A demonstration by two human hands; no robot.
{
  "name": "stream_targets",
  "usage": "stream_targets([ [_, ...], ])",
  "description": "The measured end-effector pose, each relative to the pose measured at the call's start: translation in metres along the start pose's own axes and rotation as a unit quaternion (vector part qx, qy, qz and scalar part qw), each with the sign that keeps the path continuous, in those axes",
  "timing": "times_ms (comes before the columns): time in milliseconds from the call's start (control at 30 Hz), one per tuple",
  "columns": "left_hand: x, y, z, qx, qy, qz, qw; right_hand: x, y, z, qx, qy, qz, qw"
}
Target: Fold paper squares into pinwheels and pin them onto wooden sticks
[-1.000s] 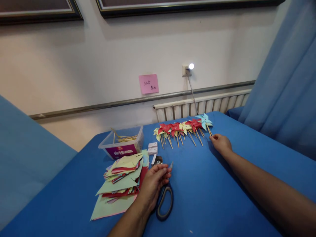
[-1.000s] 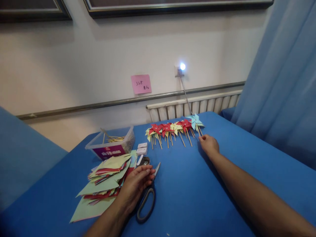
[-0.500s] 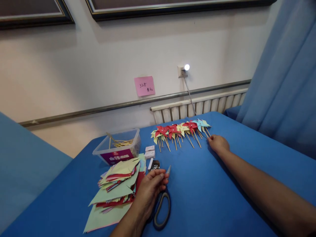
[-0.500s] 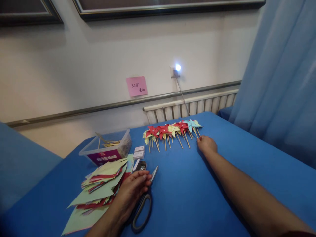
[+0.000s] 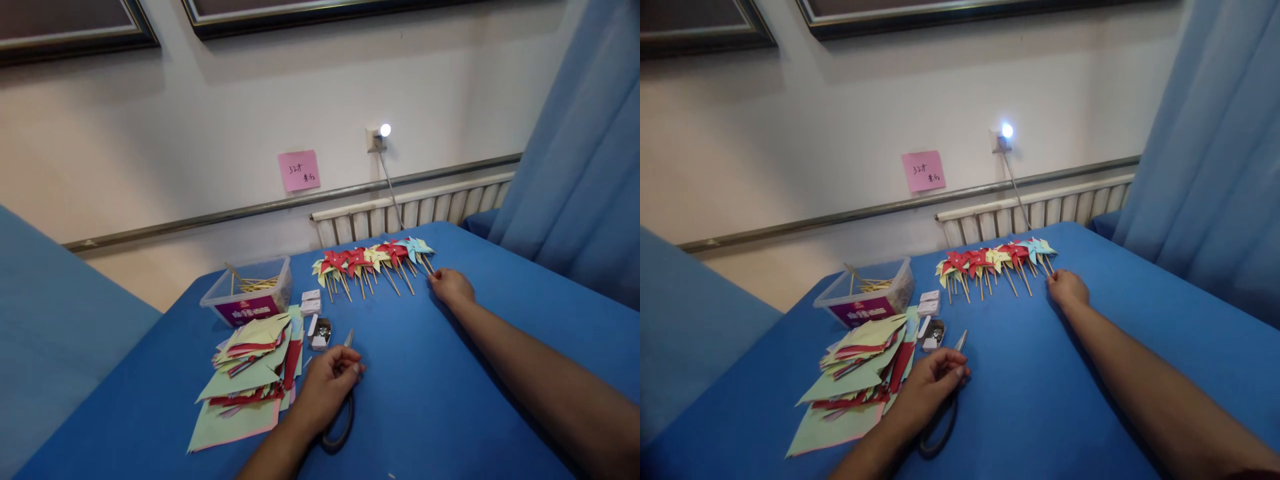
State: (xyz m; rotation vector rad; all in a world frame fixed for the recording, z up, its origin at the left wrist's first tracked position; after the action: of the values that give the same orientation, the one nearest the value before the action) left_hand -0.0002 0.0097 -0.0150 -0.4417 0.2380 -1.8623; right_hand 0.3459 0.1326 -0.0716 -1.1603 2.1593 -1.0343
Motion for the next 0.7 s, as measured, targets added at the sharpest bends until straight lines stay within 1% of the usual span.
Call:
stream_targets([
  [100,0.002,0.002,0.000,-0.050,0.024,0.002,0.998,0.000,0.002,0.001,-0.014,-0.007,0.012,1.000],
  [233,0.000,0.004,-0.005,-0.083,0.049,0.000,0.995,0.002,0.001,0.001,-0.047,-0.014,0.041,0.998],
  [333,-0.003,0.005,-0.010,-0.102,0.074,-0.001,0.992,0.008,-0.005,0.001,-0.079,-0.013,0.079,0.994],
  [400,-0.004,0.006,-0.014,-0.107,0.085,-0.003,0.991,0.017,-0.011,0.000,-0.103,-0.013,0.105,0.989],
  [467,-0.004,0.007,-0.017,-0.107,0.093,-0.005,0.990,0.032,-0.015,-0.006,-0.130,-0.018,0.121,0.984],
  [533,-0.005,0.007,-0.020,-0.103,0.096,-0.006,0.990,0.055,-0.013,-0.017,-0.164,-0.027,0.121,0.979],
  [600,-0.006,0.007,-0.023,-0.100,0.096,-0.009,0.990,0.085,-0.001,-0.036,-0.209,-0.040,0.098,0.972],
  [700,-0.006,0.006,-0.024,-0.084,0.101,-0.012,0.991,0.137,0.030,-0.075,-0.298,-0.062,0.040,0.952],
])
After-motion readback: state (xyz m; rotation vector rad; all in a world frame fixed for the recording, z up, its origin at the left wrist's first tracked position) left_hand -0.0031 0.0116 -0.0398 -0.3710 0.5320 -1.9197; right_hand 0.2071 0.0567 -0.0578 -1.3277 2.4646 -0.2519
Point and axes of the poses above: each hand's wrist, its own x-axis away from the middle knuckle, its own y-axis out of the palm, z = x × y, the point moved 2 cm from there along -x, towards the middle knuckle, and after that the axes turned 9 degrees about -x, right-handed, at the moved point
